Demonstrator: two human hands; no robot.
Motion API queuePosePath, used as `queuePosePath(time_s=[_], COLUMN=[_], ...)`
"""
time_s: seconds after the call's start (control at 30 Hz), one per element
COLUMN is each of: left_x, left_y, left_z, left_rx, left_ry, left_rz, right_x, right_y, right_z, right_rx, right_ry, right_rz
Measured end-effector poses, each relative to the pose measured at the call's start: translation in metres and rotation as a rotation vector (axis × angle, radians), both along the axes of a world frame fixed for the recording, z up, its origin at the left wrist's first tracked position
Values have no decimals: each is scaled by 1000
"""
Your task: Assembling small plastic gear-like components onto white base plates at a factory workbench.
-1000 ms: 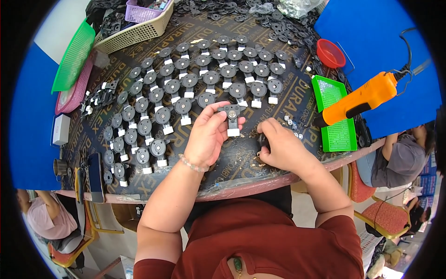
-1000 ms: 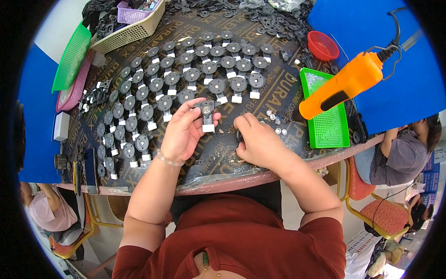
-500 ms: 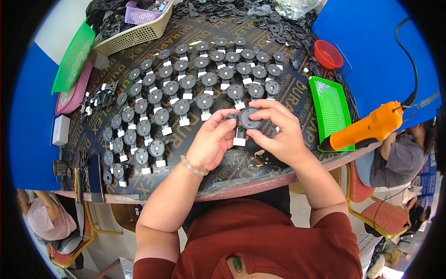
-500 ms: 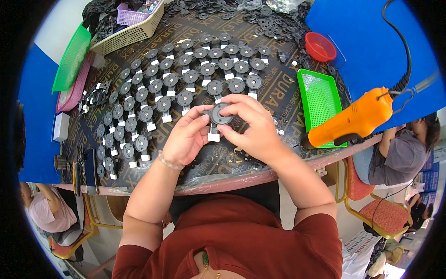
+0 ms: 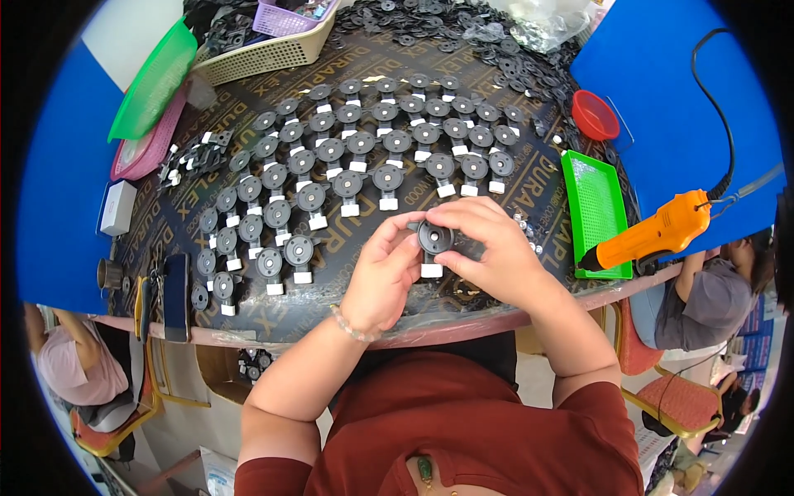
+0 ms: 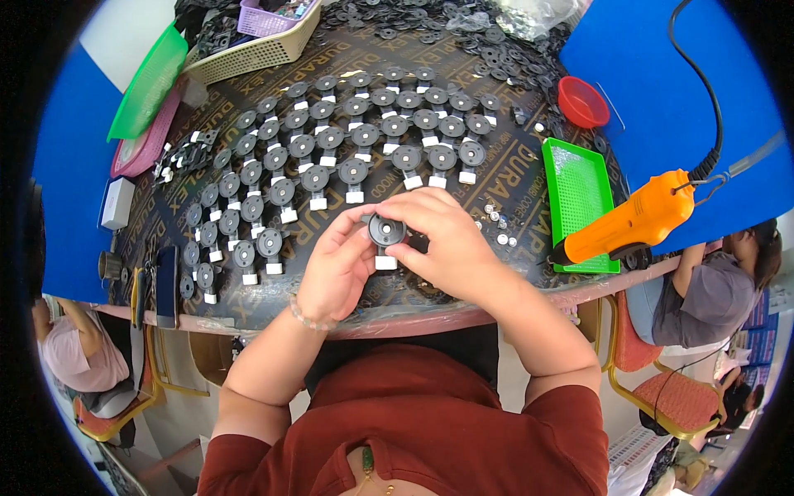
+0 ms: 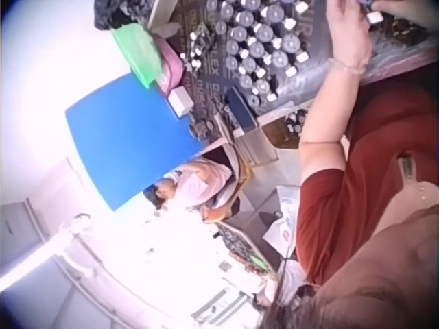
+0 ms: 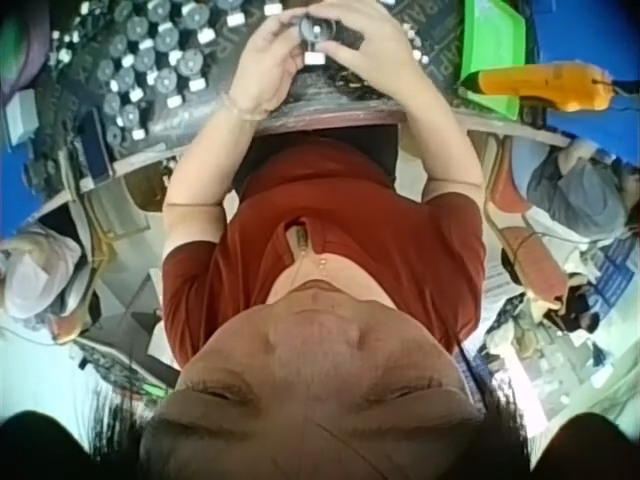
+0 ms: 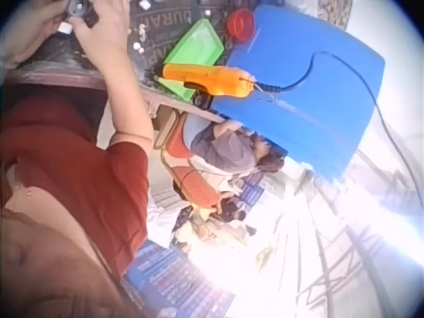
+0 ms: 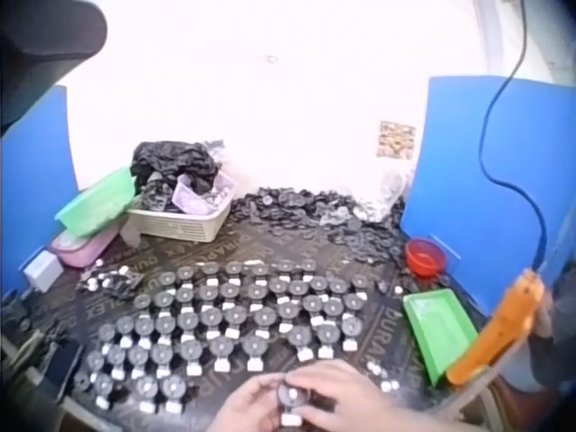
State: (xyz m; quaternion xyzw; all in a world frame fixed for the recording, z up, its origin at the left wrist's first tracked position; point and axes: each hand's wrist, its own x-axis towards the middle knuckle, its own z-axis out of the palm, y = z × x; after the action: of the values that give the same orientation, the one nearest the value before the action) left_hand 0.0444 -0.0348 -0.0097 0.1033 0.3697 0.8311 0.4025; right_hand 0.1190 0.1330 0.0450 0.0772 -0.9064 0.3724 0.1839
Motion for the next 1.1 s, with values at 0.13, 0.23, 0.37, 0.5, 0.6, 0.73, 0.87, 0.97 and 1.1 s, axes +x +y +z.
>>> queuePosePath(time_s=[0.13,0.23,0.37,0.5,0.6,0.73,0.87,0.97,1.1], left_x=[7,7,11,-21,-77,-180,-297,-346,-353], left_y=[-27,-52,-98,-154,-198,-244,-295,-319,-303], left_z=[-6,-7,19,23,43,56,17,-10,-15], left_rx=[-68,-98,-405,-686,-916,-1258,-1656,-1693,-1764], left_ry=[58,74,309,955,1167,1251,1448,1386,1189], left_rz=[87,134,245,588,781,861,788,761,616], right_x=[-9,-21,-49,-78,-92,-98,-82,-61,-24], right_y=[-18,-36,-56,-70,-75,-82,-80,-65,-21], right_z=[3,1,-9,-32,-45,-45,-22,-11,-7], right_rx=[75,103,77,150,142,128,152,169,198], right_ry=[-64,-102,-125,-137,-173,-117,-71,-31,21], right_rz=[127,200,219,237,234,234,188,117,-111])
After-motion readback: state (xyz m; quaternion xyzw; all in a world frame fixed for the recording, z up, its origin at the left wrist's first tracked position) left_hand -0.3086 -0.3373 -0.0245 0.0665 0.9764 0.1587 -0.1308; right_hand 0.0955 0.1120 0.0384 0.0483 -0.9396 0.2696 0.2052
